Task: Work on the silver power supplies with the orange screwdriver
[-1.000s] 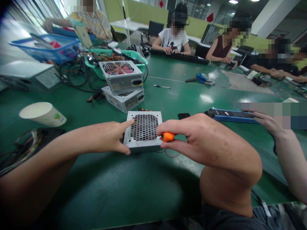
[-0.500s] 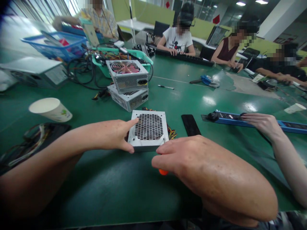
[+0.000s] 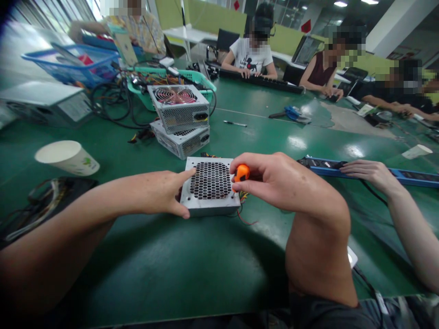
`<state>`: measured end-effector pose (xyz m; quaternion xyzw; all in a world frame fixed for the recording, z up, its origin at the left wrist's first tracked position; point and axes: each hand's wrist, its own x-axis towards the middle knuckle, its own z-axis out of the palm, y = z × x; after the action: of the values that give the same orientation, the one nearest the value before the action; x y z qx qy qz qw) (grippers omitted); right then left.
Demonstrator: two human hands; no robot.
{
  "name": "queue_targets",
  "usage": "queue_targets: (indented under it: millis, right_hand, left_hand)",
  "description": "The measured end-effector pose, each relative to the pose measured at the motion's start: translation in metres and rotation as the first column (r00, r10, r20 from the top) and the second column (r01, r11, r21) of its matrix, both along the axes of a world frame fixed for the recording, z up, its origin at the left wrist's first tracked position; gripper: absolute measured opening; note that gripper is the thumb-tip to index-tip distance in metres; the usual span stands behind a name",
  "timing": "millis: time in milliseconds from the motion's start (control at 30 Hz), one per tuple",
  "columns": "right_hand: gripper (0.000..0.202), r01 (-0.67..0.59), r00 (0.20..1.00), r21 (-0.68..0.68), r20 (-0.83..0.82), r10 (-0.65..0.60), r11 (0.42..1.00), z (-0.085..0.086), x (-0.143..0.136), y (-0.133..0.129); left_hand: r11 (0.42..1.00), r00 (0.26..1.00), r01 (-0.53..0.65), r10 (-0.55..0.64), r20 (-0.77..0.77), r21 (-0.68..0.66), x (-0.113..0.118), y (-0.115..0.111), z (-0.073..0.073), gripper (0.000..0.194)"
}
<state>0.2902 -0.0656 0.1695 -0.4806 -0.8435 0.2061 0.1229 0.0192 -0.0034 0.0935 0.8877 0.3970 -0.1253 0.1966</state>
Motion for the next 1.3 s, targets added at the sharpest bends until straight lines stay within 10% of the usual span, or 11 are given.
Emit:
queue_targets:
  millis: [1300]
  right_hand:
    - [0.026, 0.040, 0.996, 0.107, 0.077, -0.048, 0.993, -0.010, 0.007, 0.001]
  left_hand:
    - [1.000, 1.000, -0.003, 0.003, 0.008, 0.027, -0.002, -0.002, -0.001, 0.098]
